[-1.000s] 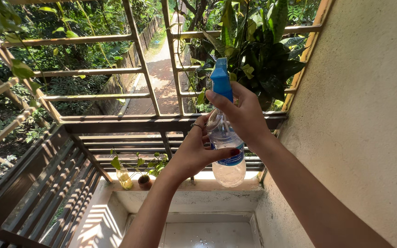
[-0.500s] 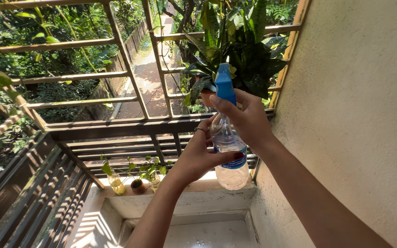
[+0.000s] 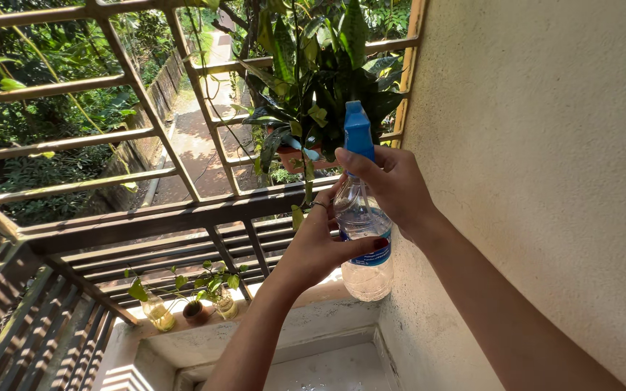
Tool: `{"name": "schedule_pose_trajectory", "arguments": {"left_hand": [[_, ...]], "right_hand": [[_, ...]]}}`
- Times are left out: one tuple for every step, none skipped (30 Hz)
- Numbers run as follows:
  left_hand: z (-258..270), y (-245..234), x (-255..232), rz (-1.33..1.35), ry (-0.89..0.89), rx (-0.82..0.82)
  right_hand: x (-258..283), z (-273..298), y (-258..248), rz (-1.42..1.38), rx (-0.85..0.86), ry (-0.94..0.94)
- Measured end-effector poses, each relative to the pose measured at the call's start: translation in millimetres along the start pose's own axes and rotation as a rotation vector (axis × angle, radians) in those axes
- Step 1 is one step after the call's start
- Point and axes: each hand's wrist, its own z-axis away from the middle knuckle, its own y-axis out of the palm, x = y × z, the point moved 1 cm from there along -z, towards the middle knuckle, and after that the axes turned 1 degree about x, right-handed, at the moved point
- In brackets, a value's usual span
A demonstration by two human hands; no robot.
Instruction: The person uses a spray bottle to mist water onto several potted plants on a balcony. They systematically move from one plant to another, spraying the leaves and soil of each.
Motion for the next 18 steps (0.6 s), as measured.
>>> {"name": "schedule_pose_trajectory", "arguments": {"left_hand": [[-1, 2, 0, 0.01, -0.007, 0.003], [-1, 3, -1, 0.003, -0.009, 0.006], [-1, 4, -1, -0.006, -0.01, 0.008], [-2, 4, -1, -0.014, -0.012, 0.01], [-3, 4, -2, -0.015, -0.013, 0.011], [-4, 5, -1, -0.016, -0.014, 0.012], [-4, 5, 0, -0.016, -0.015, 0.01], [-4, 4, 1, -0.006, -0.01, 0.013], [-5, 3, 3, 0.003, -0.004, 0.017], [-5, 2, 5, 0.013, 0.001, 0.021], [-5, 1, 7, 0.007, -0.001, 0.023], [-5, 0, 9, 0.002, -0.003, 0.024], [-5, -1, 12, -0.002, -0.005, 0.024], [-5, -2, 13, -0.005, 0.072, 0.017], [-3, -3, 13, -0.008, 0.148, 0.011], [-2, -4, 12, -0.011, 0.224, 0.006], [-2, -5, 12, -0.042, 0.129, 0.005], [0, -6, 10, -0.072, 0.034, 0.004]], "right_hand": [[0, -1, -2, 0.031, -0.003, 0.003], [0, -1, -3, 0.063, -0.006, 0.007], [1, -2, -4, 0.093, -0.008, 0.009], [3, -2, -4, 0.111, -0.015, 0.012], [5, -2, -3, 0.128, -0.021, 0.015], [6, -2, -2, 0.144, -0.027, 0.018], [8, -2, -1, 0.13, -0.011, 0.012], [10, -1, 0, 0.115, 0.005, 0.006], [12, -1, 1, 0.101, 0.021, 0.001], [13, -1, 2, 0.078, 0.042, 0.023], [14, -1, 4, 0.054, 0.063, 0.045], [15, -1, 6, 0.03, 0.083, 0.066], [15, -1, 8, 0.033, 0.1, 0.061], [15, -1, 10, 0.036, 0.117, 0.056], [15, -1, 12, 0.039, 0.133, 0.051], [15, -2, 13, 0.099, 0.124, 0.035], [15, -3, 15, 0.159, 0.115, 0.018], [16, -3, 17, 0.218, 0.105, 0.001]]}}
